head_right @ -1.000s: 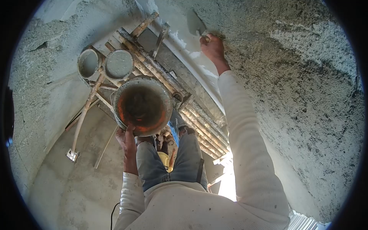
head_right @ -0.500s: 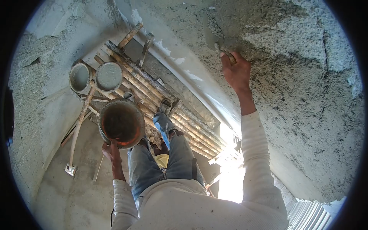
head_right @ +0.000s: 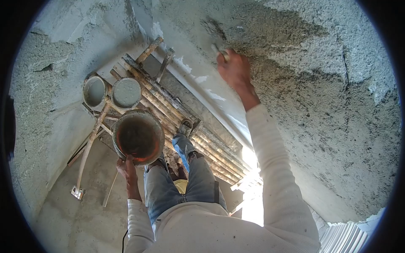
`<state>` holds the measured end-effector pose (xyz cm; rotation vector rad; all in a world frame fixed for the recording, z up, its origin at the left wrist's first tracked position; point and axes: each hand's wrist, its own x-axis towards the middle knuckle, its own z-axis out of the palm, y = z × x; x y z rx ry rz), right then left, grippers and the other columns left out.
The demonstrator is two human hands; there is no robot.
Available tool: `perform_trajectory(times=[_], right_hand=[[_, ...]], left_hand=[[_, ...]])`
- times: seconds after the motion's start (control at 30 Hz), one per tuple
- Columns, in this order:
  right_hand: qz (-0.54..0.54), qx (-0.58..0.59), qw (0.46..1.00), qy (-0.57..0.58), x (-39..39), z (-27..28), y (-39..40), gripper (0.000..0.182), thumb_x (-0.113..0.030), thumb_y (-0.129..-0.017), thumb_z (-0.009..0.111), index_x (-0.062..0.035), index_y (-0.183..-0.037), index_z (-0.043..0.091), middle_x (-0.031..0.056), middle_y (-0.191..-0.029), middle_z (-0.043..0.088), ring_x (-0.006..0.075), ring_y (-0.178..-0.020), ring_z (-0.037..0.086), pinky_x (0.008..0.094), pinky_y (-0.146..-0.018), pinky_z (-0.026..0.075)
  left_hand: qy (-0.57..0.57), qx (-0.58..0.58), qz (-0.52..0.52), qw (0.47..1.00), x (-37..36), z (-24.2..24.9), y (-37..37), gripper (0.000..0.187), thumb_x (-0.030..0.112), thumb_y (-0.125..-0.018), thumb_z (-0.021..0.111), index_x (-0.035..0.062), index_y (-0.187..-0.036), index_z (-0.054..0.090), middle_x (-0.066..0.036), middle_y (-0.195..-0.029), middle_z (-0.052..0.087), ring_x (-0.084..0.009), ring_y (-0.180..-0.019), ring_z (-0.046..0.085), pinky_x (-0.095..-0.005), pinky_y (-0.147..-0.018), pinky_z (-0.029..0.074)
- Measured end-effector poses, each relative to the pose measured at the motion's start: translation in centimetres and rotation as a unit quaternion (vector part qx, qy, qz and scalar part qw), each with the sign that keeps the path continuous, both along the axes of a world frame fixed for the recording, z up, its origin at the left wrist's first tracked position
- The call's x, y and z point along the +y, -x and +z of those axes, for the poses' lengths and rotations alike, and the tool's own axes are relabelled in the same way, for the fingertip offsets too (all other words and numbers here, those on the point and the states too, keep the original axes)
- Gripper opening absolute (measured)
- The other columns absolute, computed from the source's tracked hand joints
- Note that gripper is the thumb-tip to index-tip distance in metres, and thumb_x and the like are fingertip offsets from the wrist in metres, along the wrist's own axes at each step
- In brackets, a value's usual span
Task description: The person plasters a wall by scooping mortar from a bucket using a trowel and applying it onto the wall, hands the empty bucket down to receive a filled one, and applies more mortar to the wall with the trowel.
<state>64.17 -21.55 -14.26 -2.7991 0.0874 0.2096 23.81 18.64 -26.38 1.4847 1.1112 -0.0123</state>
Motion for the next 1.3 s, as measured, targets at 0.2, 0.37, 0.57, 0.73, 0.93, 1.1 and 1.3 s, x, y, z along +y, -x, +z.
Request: perform_trajectory(times=[0.2,0.37,0.57,0.73,0.93,1.1,1.3], right_hand=[[-0.074,-0.025,0.993,-0.084,2.5,-0.9,-5.1,0.034,-0.036,-0.105,0.071,-0.0051,-0.116,0.08,0.0175,-0.094,0.081,0.0308,-0.08,0.078,0.046,-0.082,0.062],[-0.096,-0.086,0.988,-0.088,-2.7,6.3,0.4,0.031,-0.034,-0.105,0.077,-0.0054,-0.116,0.082,0.0058,-0.079,0.073,0.0134,-0.069,0.065,0.0332,-0.067,0.054],[-0.121,-0.131,0.983,-0.039,-8.0,13.4,6.4,0.027,-0.029,-0.106,0.078,-0.0036,-0.113,0.081,0.0008,-0.068,0.063,0.0105,-0.06,0.053,0.0319,-0.056,0.042],[0.043,-0.217,0.961,0.163,-6.9,17.0,9.0,0.018,-0.021,-0.105,0.077,-0.0039,-0.109,0.078,0.0077,-0.068,0.066,0.0179,-0.052,0.061,0.0359,-0.051,0.048],[0.198,-0.093,0.975,0.033,2.2,14.3,10.2,0.013,-0.015,-0.1,0.078,-0.0038,-0.099,0.072,0.0126,-0.076,0.072,0.0262,-0.055,0.069,0.0411,-0.053,0.055],[0.311,0.279,0.858,-0.3,9.8,13.5,8.6,0.026,-0.023,-0.103,0.077,0.0021,-0.108,0.078,0.0103,-0.07,0.07,0.0217,-0.052,0.064,0.038,-0.052,0.05],[-0.146,0.176,0.946,-0.23,4.0,6.6,-2.9,0.03,-0.029,-0.112,0.068,-0.0019,-0.124,0.075,0.0031,-0.075,0.065,0.0091,-0.056,0.057,0.0264,-0.05,0.053]], left_hand=[[-0.01,-0.026,-0.013,1.0,-0.2,1.1,-0.8,0.018,0.009,-0.088,0.075,-0.0013,-0.103,0.074,-0.002,-0.093,0.075,-0.0117,-0.082,0.063,-0.0312,-0.078,0.053],[0.012,0.028,-0.025,0.999,1.0,0.0,0.5,0.023,0.003,-0.089,0.071,-0.0011,-0.11,0.076,-0.005,-0.1,0.079,-0.0137,-0.088,0.069,-0.0334,-0.083,0.056],[-0.046,0.063,-0.046,0.996,1.8,0.6,0.2,0.02,0.005,-0.088,0.073,-0.0009,-0.106,0.078,-0.006,-0.098,0.08,-0.015,-0.088,0.069,-0.0341,-0.084,0.056],[-0.069,0.049,-0.042,0.996,2.7,0.0,0.0,0.023,0.011,-0.085,0.075,-0.0032,-0.104,0.076,-0.005,-0.092,0.077,-0.0132,-0.081,0.065,-0.0336,-0.076,0.053],[-0.048,0.023,-0.04,0.998,3.5,0.4,0.1,0.03,0.01,-0.088,0.073,-0.0044,-0.114,0.076,-0.006,-0.098,0.078,-0.0145,-0.087,0.067,-0.0341,-0.082,0.055],[-0.02,0.076,0.001,0.997,4.6,2.1,1.2,0.036,0.009,-0.09,0.073,-0.0055,-0.122,0.076,-0.008,-0.103,0.08,-0.0163,-0.093,0.071,-0.0347,-0.089,0.058],[-0.078,0.105,-0.043,0.99,7.3,3.0,4.2,0.038,0.009,-0.089,0.074,-0.0026,-0.125,0.078,-0.01,-0.104,0.081,-0.0187,-0.093,0.073,-0.0372,-0.09,0.059]])
